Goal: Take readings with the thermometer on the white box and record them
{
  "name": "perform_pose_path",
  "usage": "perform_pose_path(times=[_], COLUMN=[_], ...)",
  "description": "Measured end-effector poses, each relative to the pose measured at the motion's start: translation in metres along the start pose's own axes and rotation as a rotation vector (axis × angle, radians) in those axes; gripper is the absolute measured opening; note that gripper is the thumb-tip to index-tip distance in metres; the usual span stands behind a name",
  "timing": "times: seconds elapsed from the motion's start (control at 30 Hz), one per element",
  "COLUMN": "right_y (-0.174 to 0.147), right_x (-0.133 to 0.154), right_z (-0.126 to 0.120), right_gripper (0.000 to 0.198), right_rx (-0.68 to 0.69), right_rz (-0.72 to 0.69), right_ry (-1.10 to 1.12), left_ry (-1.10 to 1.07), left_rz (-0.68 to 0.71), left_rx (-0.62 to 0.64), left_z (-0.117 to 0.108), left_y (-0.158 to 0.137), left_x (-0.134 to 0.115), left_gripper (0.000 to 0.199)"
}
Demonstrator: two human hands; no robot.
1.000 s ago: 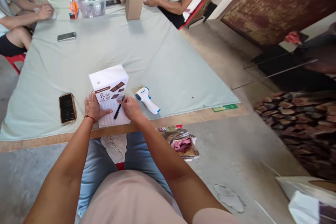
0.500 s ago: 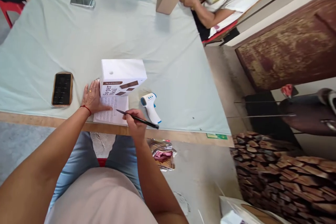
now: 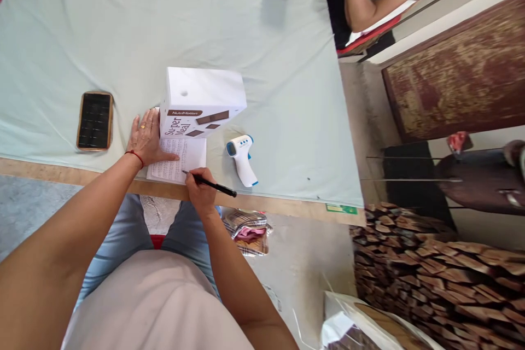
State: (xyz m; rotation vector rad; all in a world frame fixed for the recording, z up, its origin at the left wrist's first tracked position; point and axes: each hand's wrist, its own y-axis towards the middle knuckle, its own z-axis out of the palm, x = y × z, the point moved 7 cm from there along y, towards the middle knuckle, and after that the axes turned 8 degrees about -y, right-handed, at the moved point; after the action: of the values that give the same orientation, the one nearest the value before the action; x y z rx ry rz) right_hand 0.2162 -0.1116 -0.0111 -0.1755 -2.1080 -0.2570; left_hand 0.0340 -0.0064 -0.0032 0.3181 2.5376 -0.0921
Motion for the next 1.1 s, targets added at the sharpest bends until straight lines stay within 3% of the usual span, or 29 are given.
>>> perform_pose_path(times=[0.33,1.1], right_y=[0.0005,0.0014], right_x=[0.0062,0.0037], right_z=[-0.0003,-0.0005], right_gripper=[0.012,0.011], right_rx=[-0.040,-0.040], right_rz=[-0.111,-0.096], right_ry=[0.015,0.046], left_ry=[-0.007,0.014], left_rz=[-0.013,-0.021], left_rx=[-0.004,0.005], left_z=[-0.0044,-0.0053], left_y=[-0.0021,-0.0010], left_x=[-0.0043,-0.0048], left_gripper=[0.136,0.136])
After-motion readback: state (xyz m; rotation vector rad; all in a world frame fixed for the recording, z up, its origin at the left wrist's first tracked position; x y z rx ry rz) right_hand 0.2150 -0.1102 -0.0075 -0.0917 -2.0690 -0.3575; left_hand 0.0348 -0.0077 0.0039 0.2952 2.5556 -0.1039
